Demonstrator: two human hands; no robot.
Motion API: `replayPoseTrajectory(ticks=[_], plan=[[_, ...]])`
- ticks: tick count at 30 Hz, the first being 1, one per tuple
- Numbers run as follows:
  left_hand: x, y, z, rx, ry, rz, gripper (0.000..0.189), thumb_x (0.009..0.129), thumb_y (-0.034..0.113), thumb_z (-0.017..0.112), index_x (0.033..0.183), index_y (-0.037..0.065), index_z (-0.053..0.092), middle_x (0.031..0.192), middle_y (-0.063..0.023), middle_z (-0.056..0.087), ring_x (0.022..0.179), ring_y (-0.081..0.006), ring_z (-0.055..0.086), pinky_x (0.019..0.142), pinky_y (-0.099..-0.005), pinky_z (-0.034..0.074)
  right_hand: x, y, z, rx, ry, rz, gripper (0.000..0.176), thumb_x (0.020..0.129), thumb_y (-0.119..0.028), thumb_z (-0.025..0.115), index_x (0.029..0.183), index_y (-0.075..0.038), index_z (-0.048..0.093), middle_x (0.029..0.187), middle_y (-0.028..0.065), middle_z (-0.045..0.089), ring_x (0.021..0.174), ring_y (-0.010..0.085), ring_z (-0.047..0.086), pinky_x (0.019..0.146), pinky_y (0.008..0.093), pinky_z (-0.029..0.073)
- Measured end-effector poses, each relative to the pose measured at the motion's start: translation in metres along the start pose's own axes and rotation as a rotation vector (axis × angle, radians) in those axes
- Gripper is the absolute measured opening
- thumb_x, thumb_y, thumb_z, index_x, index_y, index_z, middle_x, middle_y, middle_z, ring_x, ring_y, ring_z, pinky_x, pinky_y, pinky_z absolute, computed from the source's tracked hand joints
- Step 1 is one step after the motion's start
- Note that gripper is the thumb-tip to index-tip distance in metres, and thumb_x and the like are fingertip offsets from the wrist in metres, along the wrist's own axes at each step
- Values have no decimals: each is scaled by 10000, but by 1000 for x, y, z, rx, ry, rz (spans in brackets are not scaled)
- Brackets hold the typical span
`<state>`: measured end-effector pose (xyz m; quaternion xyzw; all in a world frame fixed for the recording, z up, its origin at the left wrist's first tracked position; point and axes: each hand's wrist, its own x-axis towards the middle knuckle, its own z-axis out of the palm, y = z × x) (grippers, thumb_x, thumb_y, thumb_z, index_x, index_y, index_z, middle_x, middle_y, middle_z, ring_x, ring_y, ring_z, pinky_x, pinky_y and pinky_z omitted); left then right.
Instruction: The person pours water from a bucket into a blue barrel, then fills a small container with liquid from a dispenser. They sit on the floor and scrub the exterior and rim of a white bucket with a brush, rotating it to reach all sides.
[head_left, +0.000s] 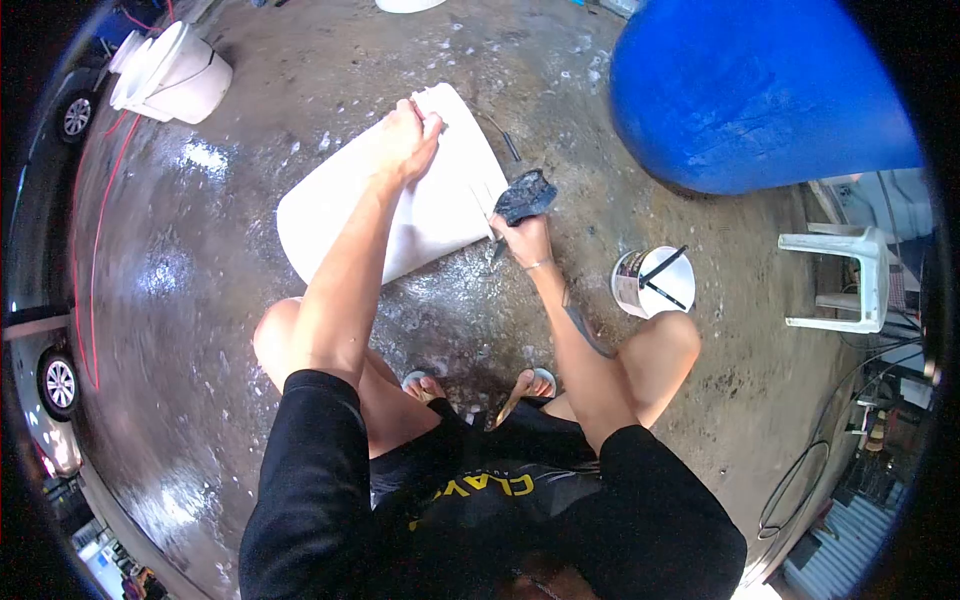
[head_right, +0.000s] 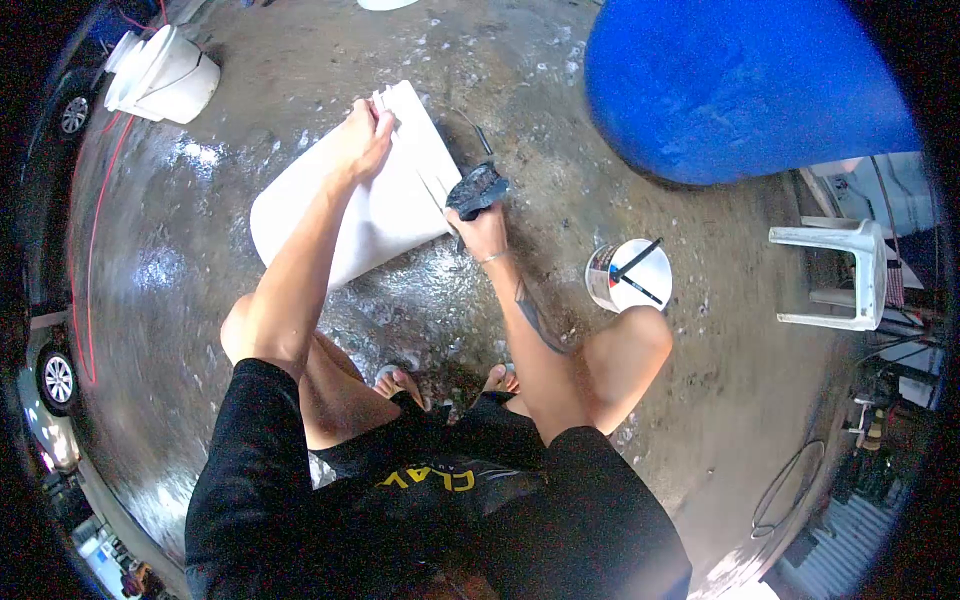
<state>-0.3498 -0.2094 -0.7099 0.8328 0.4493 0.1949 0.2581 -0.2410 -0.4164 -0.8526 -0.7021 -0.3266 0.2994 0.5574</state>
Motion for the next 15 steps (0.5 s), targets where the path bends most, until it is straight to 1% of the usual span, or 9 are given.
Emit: replayPoseTrajectory(ticks=[2, 4, 6, 8, 10, 11, 12, 14, 15], plan=[[3, -4, 4, -49, -47, 0, 445, 886, 367, 523, 1050, -47, 511, 1003, -270, 648, 1002, -407, 621, 902, -462, 465, -11, -34, 8, -63, 80, -217, 651, 689, -153, 825, 1204, 22, 467, 1104, 153, 615, 1031, 257, 603, 941, 372, 465], [0, -3, 3, -44, -60, 29, 471, 895, 396, 524, 1090, -32, 493, 980, -275, 649, 982, -409, 627, 881, -468, 471, -14, -99, 17, 109, 142, -403, 678, 728, -122, 795, 1259, 28, 401, 1140, 179, 603, 1075, 251, 590, 970, 371, 455], [-5, 5, -5, -64, -231, 14, 486, 937, 422, 504, 1162, -8, 480, 1068, -268, 642, 987, -437, 625, 863, -475, 472, 12, -107, 24, 455, 44, -226, 729, 745, -115, 783, 1305, 34, 339, 1200, 174, 535, 1098, 212, 553, 833, 346, 523], [-21, 13, -4, -43, -228, 22, 453, 938, 415, 513, 1188, 39, 485, 1074, -253, 645, 1020, -421, 614, 870, -469, 466, 28, -173, 1, -57, 101, 166, 606, 785, -126, 771, 1228, 32, 388, 1076, 139, 593, 979, 206, 606, 770, 314, 538], [-41, 25, 0, -154, -125, 244, 417, 938, 385, 514, 1229, 87, 489, 1175, -228, 619, 1146, -387, 565, 989, -487, 403, 83, -123, 0, -60, 166, -58, 506, 812, -120, 751, 1165, 22, 418, 980, 116, 622, 837, 204, 639, 679, 309, 551], [-48, 15, 19, 17, -15, 395, 461, 944, 373, 495, 1346, 150, 457, 1357, -156, 531, 1310, -351, 438, 1110, -533, 261, 91, -126, -15, 118, 46, -49, 484, 819, -119, 748, 1160, 16, 431, 975, 118, 625, 776, 170, 636, 570, 282, 538], [-49, 11, 25, 9, -20, 403, 461, 944, 373, 495, 1346, 150, 457, 1357, -156, 531, 1310, -351, 438, 1110, -533, 261, 93, -131, -32, -28, 69, -19, 476, 830, -133, 745, 1163, 6, 435, 992, 138, 637, 732, 146, 634, 495, 264, 511], [-51, 3, 31, 286, 92, 452, 509, 957, 377, 459, 1438, 224, 395, 1478, -78, 423, 1398, -327, 325, 1149, -570, 154, 71, -175, -80, 73, 34, 176, 455, 831, -157, 751, 1129, -3, 443, 1051, 156, 646, 738, 136, 657, 461, 227, 488], [-44, 2, 33, 364, 52, 417, 527, 968, 394, 430, 1476, 278, 350, 1508, -52, 387, 1417, -317, 290, 1149, -562, 167, 63, -184, -118, -79, -8, 213, 542, 811, -190, 771, 1190, -3, 431, 1134, 187, 616, 850, 196, 661, 566, 270, 528]])
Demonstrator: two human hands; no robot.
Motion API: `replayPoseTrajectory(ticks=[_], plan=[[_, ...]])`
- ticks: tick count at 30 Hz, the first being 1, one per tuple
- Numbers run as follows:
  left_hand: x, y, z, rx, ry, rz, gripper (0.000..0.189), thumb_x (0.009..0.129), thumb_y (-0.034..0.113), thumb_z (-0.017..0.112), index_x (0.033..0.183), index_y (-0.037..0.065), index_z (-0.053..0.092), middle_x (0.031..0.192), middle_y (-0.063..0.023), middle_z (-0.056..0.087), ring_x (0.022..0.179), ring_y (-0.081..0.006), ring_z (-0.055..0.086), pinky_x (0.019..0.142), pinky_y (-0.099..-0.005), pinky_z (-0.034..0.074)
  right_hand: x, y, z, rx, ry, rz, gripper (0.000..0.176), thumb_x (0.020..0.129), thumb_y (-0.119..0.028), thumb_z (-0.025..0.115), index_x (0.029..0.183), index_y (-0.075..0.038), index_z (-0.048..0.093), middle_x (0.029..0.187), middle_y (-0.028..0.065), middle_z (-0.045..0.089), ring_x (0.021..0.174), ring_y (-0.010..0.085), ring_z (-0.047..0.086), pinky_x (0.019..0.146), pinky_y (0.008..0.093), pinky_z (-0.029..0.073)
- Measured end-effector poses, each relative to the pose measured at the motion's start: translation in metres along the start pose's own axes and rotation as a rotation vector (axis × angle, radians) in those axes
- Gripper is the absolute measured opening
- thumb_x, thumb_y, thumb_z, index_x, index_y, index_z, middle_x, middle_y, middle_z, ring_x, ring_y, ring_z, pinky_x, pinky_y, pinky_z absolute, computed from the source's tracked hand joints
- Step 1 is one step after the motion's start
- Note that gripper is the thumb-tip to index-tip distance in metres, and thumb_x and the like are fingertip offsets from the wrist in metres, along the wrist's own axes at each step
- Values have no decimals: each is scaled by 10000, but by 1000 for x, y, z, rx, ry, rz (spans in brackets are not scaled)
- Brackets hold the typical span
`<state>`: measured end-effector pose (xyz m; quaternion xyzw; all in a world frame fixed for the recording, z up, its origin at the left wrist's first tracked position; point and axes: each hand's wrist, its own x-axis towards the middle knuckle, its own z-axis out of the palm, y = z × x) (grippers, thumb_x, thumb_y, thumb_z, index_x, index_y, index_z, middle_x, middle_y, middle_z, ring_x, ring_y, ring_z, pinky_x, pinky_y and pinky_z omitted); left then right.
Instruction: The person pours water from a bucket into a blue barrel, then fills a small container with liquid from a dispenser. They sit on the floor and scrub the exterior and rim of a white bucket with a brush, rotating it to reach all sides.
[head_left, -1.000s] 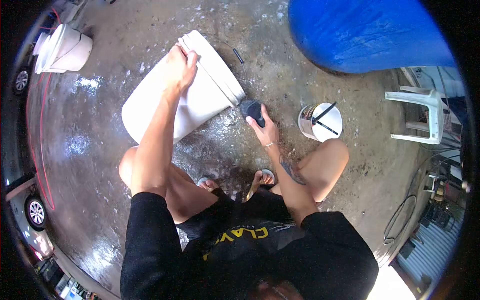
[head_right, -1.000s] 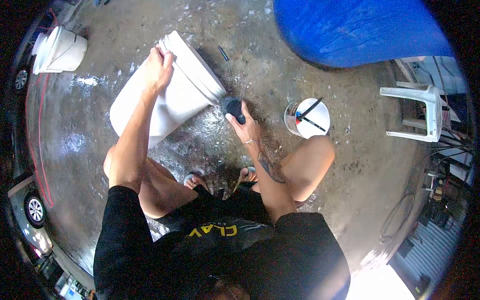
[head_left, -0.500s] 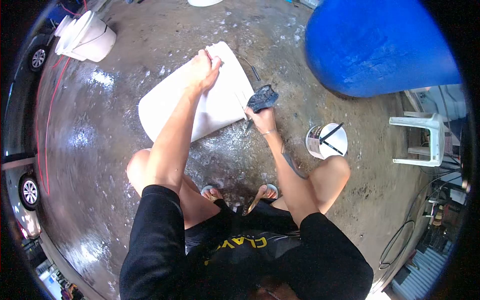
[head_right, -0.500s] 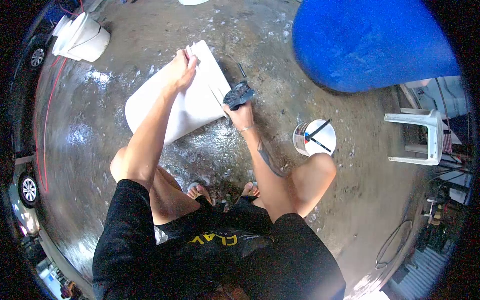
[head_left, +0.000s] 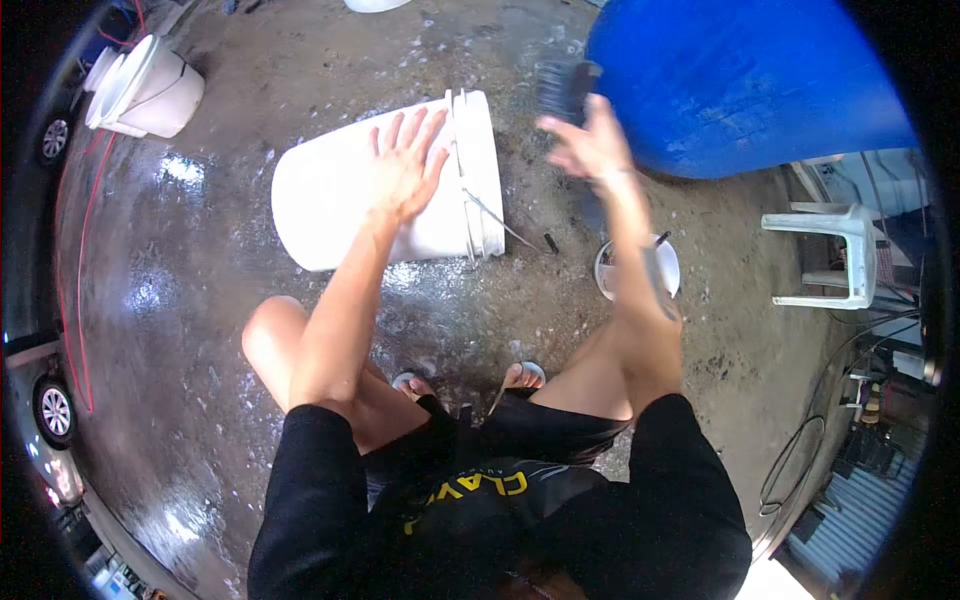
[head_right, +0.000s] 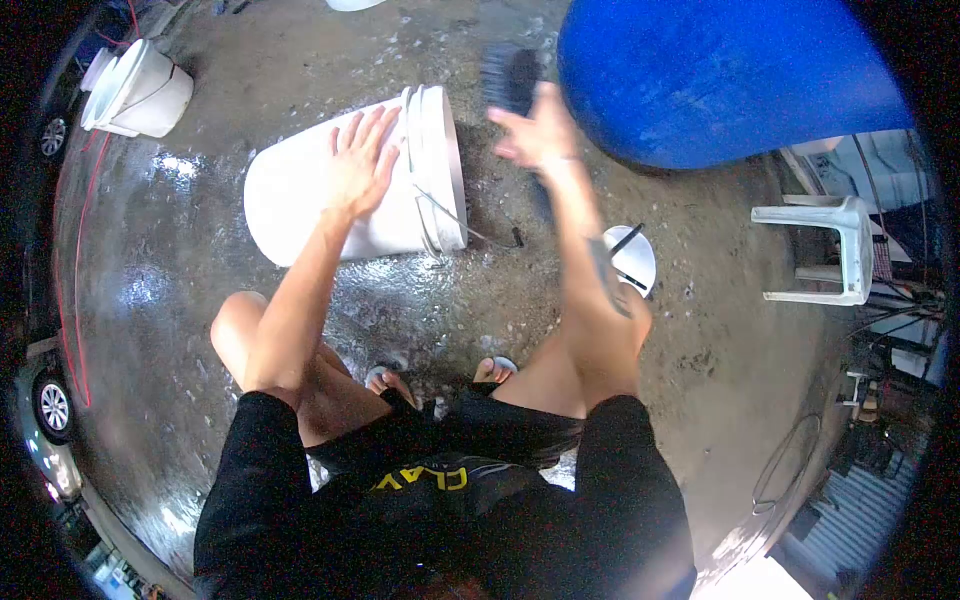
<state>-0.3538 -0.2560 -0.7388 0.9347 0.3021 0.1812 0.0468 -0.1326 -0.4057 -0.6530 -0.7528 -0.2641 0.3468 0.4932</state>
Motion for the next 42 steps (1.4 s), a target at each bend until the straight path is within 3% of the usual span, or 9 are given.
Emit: replayPoseTrajectory(ticks=[3, 6, 8, 9, 17, 25, 29, 31, 42], plan=[[15, 0, -4, -26, -32, -31, 504, 973, 402, 415, 1460, 280, 374, 1509, -57, 385, 1406, -321, 310, 1147, -563, 171, -38, 44, -116, -550, 157, -327, 1066, 698, -312, 847, 1492, -40, 190, 1439, 275, 399, 1352, 346, 387, 1123, 398, 302], [16, -3, -3, -97, 14, 18, 530, 940, 410, 490, 1444, 273, 397, 1481, -92, 409, 1382, -323, 346, 1145, -557, 186, -100, 78, -198, -512, -45, 127, 1048, 592, -303, 888, 1449, -21, 356, 1376, 227, 506, 1285, 313, 485, 1118, 400, 310], [14, -3, -5, -155, 26, 58, 551, 921, 419, 527, 1437, 269, 406, 1468, -112, 417, 1375, -319, 357, 1146, -554, 190, -123, 82, -205, -705, -72, 539, 882, 699, -361, 835, 1412, -33, 432, 837, 116, 689, 628, 163, 635, 486, 308, 493], [15, -2, -7, -173, 47, 74, 617, 885, 448, 570, 1440, 237, 401, 1466, -126, 413, 1374, -313, 359, 1148, -550, 189, -123, 97, -207, -614, -122, 639, 796, 764, -367, 793, 1410, -60, 445, 632, 39, 614, 434, 62, 469, 313, 238, 282], [-3, 34, -15, -57, -21, 11, 1097, 671, 726, 663, 1421, -12, 354, 1505, -183, 340, 1439, -296, 244, 1166, -558, 91, -63, 298, -150, -1281, -158, 350, 632, 794, -315, 725, 1301, -33, 476, 1005, 238, 678, 948, 401, 661, 814, 519, 512], [-20, 46, -30, -280, -34, 133, 1255, 556, 770, 710, 1452, -3, 293, 1545, -262, 198, 1453, -381, 168, 1158, -589, 86, -57, 315, -153, -1201, -58, 385, 605, 801, -335, 720, 1258, -9, 493, 986, 223, 687, 901, 368, 679, 749, 489, 529], [-48, 60, -34, -222, -68, 324, 1277, 477, 745, 754, 1460, 67, 304, 1536, -312, 154, 1433, -487, 122, 1151, -609, 83, -53, 296, -150, -994, -444, 475, 463, 793, -354, 735, 1087, -19, 612, 1022, 222, 681, 953, 381, 665, 786, 490, 528], [-50, 58, -25, -293, -26, 293, 1138, 497, 731, 742, 1396, 113, 419, 1526, -325, 160, 1421, -527, 101, 1152, -608, 79, -64, 292, -138, -1137, -126, 364, 436, 776, -362, 747, 1024, -16, 652, 1055, 236, 671, 989, 376, 659, 814, 484, 526], [-14, 72, -3, -379, 244, 43, 454, 817, 349, 728, 1137, 72, 565, 1300, -259, 476, 1300, -461, 397, 1019, -560, 378, -81, 269, -152, -1172, -246, 377, 484, 811, -290, 740, 1165, -1, 581, 1028, 216, 679, 1012, 391, 639, 843, 489, 507]])
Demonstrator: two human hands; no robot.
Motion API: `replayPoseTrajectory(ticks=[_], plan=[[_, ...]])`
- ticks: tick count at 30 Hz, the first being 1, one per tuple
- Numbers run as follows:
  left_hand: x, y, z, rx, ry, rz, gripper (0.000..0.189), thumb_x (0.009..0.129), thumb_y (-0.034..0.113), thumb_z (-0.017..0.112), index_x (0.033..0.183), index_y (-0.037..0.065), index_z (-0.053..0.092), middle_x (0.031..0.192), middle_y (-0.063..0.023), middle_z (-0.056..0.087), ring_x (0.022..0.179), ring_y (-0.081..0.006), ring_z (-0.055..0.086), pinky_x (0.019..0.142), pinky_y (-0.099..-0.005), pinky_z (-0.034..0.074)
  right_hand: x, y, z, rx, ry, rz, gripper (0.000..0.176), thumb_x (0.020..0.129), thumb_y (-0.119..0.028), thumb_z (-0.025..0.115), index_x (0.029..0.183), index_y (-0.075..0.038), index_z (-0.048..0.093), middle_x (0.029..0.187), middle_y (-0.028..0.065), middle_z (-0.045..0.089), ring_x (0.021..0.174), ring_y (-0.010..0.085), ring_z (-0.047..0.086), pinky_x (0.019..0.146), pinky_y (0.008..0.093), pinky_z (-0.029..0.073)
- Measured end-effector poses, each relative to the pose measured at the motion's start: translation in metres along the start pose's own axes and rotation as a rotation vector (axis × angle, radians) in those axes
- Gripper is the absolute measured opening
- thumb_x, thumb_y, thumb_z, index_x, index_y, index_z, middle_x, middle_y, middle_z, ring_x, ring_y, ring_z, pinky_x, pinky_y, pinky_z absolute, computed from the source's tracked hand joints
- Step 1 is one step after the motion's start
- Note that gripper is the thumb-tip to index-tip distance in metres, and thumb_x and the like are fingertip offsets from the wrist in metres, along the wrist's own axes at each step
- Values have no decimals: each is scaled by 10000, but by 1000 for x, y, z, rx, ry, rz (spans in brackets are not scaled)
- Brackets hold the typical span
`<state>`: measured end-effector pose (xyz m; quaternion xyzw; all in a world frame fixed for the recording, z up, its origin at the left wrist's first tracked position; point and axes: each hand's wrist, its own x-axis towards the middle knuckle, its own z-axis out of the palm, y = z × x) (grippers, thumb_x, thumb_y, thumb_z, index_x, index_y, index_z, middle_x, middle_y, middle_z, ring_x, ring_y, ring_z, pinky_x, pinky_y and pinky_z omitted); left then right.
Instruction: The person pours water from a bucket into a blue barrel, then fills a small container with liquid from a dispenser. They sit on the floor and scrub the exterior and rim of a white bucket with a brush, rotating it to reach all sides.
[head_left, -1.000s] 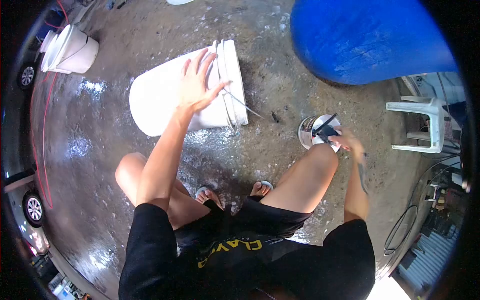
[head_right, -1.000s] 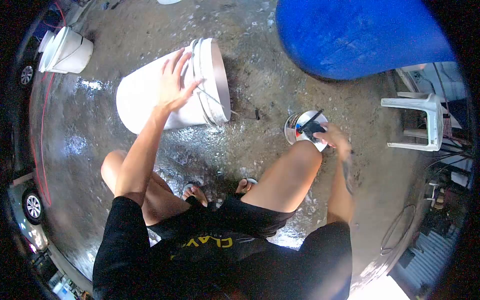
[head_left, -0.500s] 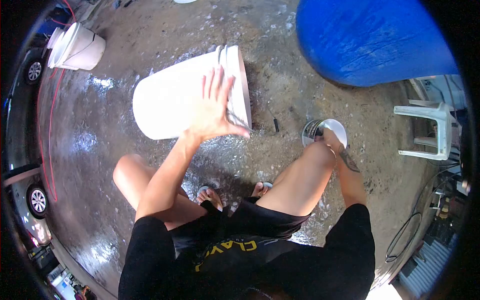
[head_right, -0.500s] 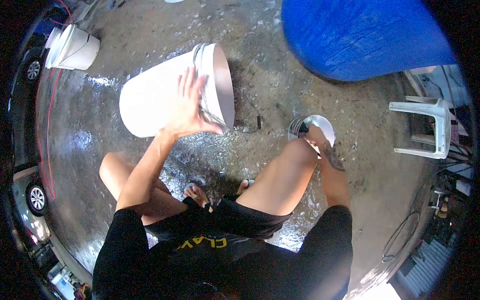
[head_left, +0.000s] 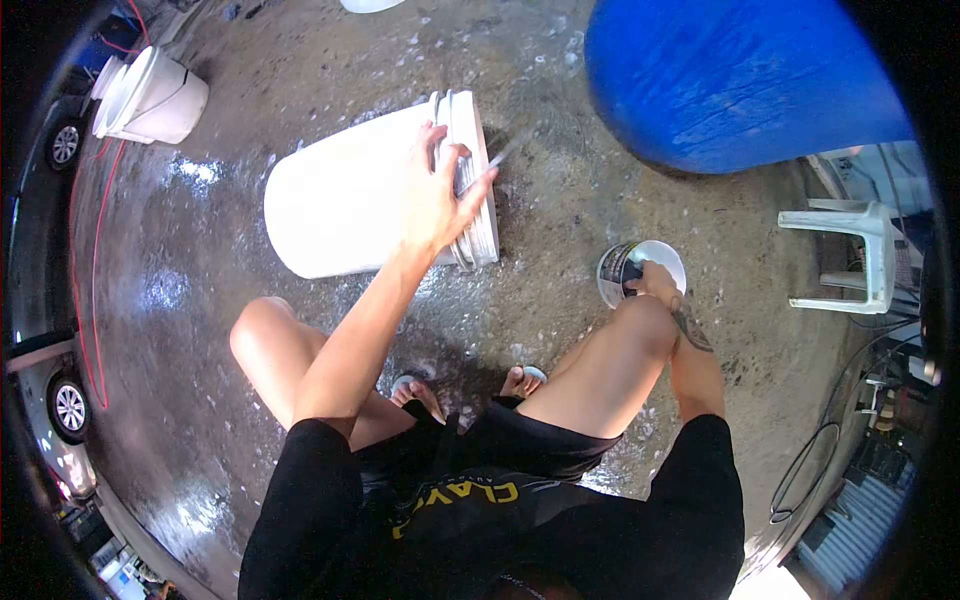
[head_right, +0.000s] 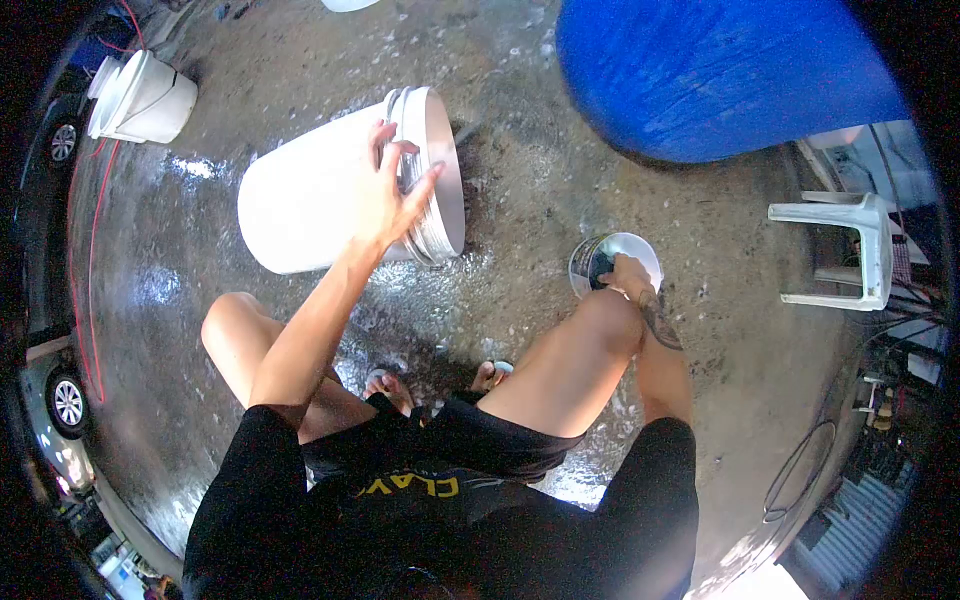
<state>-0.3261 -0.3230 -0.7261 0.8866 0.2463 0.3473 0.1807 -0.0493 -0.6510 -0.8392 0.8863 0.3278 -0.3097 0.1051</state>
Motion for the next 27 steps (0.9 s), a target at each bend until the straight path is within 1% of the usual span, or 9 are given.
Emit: replayPoseTrajectory(ticks=[3, 4, 6, 9, 13, 15, 17, 20, 27], plan=[[12, -6, -1, -125, 84, -84, 330, 860, 185, 637, 1131, 18, 549, 1223, -236, 523, 1202, -412, 490, 950, -507, 424, 2, 19, -5, -38, 57, -81, 580, 775, -287, 778, 1241, -22, 556, 1071, 223, 670, 1030, 399, 626, 869, 489, 487], [15, -7, -3, -217, 106, -222, 358, 868, 138, 619, 1161, -28, 498, 1174, -225, 553, 1072, -372, 559, 950, -420, 434, -18, 12, -29, 0, 75, 6, 598, 777, -264, 779, 1273, -29, 541, 1087, 221, 669, 995, 381, 646, 852, 468, 497], [15, -18, -2, -264, 132, -260, 404, 869, 133, 614, 1195, -47, 457, 1174, -231, 550, 1068, -364, 554, 949, -419, 430, -55, 11, -67, 34, 94, 96, 620, 778, -240, 780, 1305, -35, 525, 1104, 220, 669, 961, 363, 666, 835, 447, 506], [14, -29, -7, -178, 113, -204, 526, 872, 147, 605, 1275, -85, 359, 1162, -248, 548, 1063, -356, 536, 981, -438, 392, -113, 4, -119, 385, 226, 165, 716, 779, -240, 767, 1406, -121, 441, 1189, 262, 622, 1113, 335, 625, 944, 429, 485], [14, -43, -6, 139, 69, -71, 481, 916, 219, 511, 1322, -14, 399, 1185, -218, 559, 1214, -364, 485, 1077, -475, 298, -142, -68, -133, 635, 665, -329, 846, 818, -109, 723, 1522, -135, 253, 1444, 224, 446, 1280, 250, 502, 1050, 352, 392], [17, -46, -7, 245, -22, -5, 463, 931, 238, 471, 1334, 16, 417, 1203, -206, 563, 1266, -359, 463, 1106, -485, 267, -153, -141, -137, 694, 563, -369, 855, 826, -92, 718, 1525, -108, 225, 1496, 194, 385, 1329, 235, 444, 1078, 344, 361], [18, -47, -12, 34, -77, -145, 463, 917, 201, 426, 1357, 61, 438, 1274, -191, 554, 1339, -323, 414, 1136, -495, 234, -130, -197, -108, 855, 506, -602, 807, 875, -163, 685, 1531, -146, 214, 1371, 232, 520, 1237, 278, 547, 1029, 350, 414], [14, -37, -20, 78, -140, -158, 525, 869, 149, 436, 1385, 52, 416, 1321, -200, 536, 1338, -304, 422, 1150, -492, 220, -145, -281, -139, 541, 201, -327, 877, 868, -338, 634, 1539, -143, 104, 1048, 292, 652, 1011, 436, 637, 888, 472, 496], [-5, -29, -19, 125, -64, -97, 547, 825, 124, 445, 1361, 14, 433, 1381, -148, 502, 1377, -255, 379, 1165, -490, 197, -39, -353, -207, 311, 448, -229, 837, 908, -377, 597, 1531, -97, 113, 1023, 304, 654, 983, 438, 649, 879, 495, 507]])
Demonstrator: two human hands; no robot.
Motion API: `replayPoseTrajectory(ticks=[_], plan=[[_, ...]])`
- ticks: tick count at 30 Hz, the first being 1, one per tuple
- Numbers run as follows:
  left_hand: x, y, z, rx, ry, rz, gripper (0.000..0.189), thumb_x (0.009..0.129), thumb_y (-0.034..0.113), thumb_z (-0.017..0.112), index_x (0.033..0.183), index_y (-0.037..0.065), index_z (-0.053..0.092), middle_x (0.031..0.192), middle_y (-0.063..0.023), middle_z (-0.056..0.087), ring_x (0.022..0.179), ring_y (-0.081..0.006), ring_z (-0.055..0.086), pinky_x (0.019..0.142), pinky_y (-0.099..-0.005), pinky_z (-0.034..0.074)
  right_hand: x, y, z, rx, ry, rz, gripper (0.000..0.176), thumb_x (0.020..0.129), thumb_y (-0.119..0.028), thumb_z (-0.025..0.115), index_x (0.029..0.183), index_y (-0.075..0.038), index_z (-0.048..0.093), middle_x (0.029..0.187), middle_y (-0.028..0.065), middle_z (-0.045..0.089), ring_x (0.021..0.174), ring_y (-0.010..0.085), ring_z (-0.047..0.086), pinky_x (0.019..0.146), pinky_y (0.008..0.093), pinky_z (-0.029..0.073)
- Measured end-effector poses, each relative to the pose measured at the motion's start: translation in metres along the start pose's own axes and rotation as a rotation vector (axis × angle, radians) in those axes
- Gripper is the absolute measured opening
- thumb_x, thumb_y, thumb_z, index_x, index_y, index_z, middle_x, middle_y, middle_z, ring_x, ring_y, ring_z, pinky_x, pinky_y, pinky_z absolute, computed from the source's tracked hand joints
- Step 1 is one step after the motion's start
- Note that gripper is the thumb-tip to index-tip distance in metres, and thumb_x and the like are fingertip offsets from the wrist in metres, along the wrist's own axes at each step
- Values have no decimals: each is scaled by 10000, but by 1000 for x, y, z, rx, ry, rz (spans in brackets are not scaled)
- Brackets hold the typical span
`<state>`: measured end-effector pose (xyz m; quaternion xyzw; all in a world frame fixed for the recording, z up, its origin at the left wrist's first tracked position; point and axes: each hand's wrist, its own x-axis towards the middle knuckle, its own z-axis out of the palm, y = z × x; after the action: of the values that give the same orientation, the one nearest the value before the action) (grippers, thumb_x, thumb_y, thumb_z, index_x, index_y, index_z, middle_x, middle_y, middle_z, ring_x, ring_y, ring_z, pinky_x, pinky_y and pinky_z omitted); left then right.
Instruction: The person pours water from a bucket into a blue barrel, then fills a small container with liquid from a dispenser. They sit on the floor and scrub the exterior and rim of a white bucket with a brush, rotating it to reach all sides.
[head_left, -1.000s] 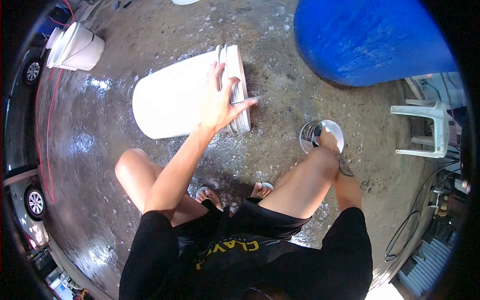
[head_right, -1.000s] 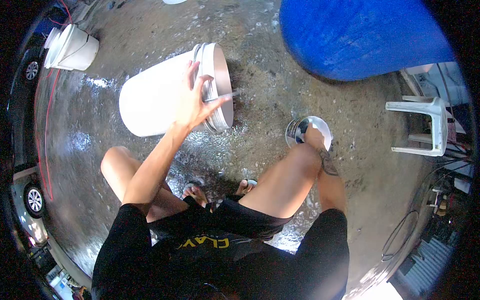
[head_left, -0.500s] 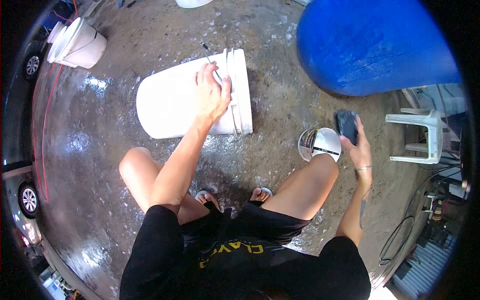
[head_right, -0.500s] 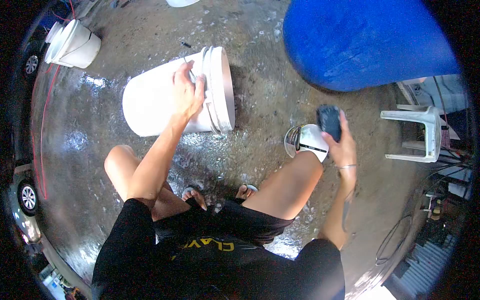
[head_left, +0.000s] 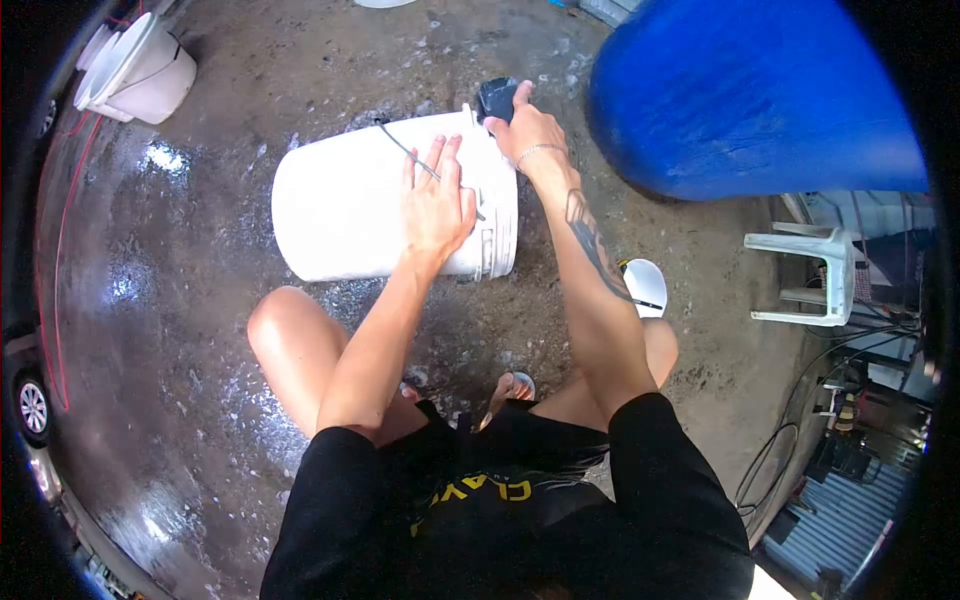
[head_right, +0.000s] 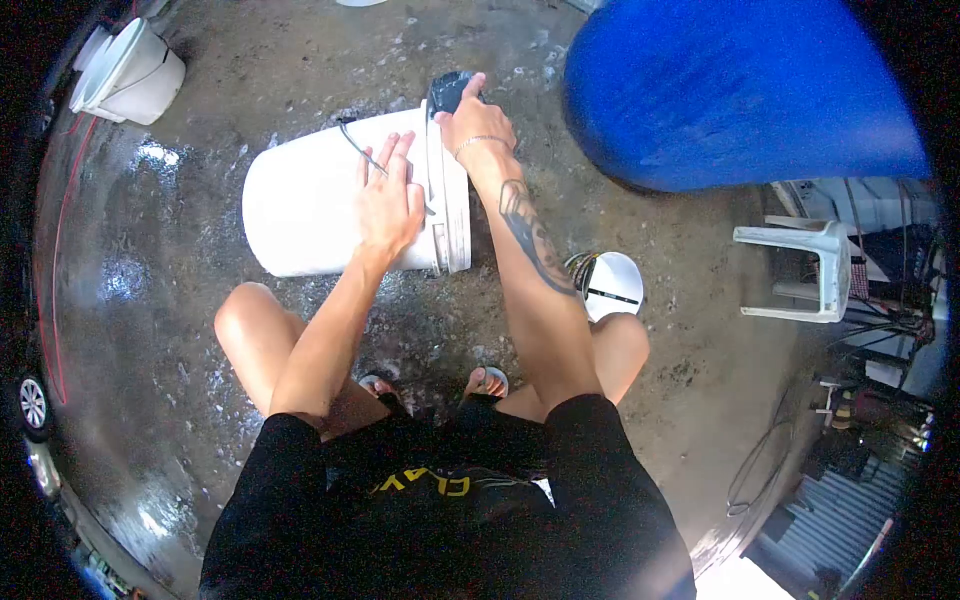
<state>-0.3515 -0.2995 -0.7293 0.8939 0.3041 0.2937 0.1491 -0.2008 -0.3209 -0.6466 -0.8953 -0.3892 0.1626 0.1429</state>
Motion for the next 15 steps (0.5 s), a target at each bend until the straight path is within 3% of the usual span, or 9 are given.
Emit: replayPoseTrajectory(ticks=[3, 4, 6, 10, 12, 15], plan=[[9, -4, 6, 55, 11, -17, 514, 830, 133, 461, 1323, -11, 454, 1391, -117, 500, 1378, -243, 376, 1163, -496, 199, -34, 1, -4, -42, -84, 42, 856, 916, -396, 587, 1535, -101, 75, 976, 307, 658, 947, 440, 659, 837, 504, 519], [13, -6, 7, 47, 16, -29, 514, 830, 133, 461, 1323, -11, 454, 1391, -117, 500, 1378, -243, 376, 1163, -496, 199, -66, 16, 3, -12, -23, -57, 870, 912, -392, 595, 1537, -100, 67, 896, 296, 670, 869, 428, 680, 771, 504, 533], [21, -6, 8, 47, -13, -36, 488, 836, 149, 470, 1294, -19, 471, 1387, -112, 504, 1371, -247, 384, 1159, -501, 202, -118, 34, 18, -6, -43, -21, 889, 901, -379, 608, 1543, -129, 47, 757, 279, 666, 755, 438, 681, 702, 507, 534], [15, -4, 5, -1, -8, -18, 487, 833, 161, 480, 1285, -20, 483, 1382, -111, 507, 1368, -247, 389, 1160, -500, 199, -69, 16, 5, 6, -10, -38, 864, 903, -407, 588, 1530, -77, 95, 917, 333, 656, 877, 465, 663, 792, 522, 521], [11, -4, 4, 10, 4, 2, 485, 833, 160, 477, 1283, -18, 484, 1384, -113, 504, 1367, -248, 391, 1159, -499, 200, -9, -1, -1, 1, -47, 49, 819, 912, -416, 572, 1514, -49, 157, 1120, 316, 624, 1087, 462, 600, 945, 515, 470], [6, -6, 6, 33, 0, 16, 483, 833, 158, 470, 1285, -15, 485, 1393, -116, 494, 1366, -248, 394, 1159, -497, 204, 23, 1, 10, -55, -19, 55, 837, 904, -424, 580, 1512, -37, 153, 1113, 310, 629, 1078, 468, 602, 950, 506, 471]])
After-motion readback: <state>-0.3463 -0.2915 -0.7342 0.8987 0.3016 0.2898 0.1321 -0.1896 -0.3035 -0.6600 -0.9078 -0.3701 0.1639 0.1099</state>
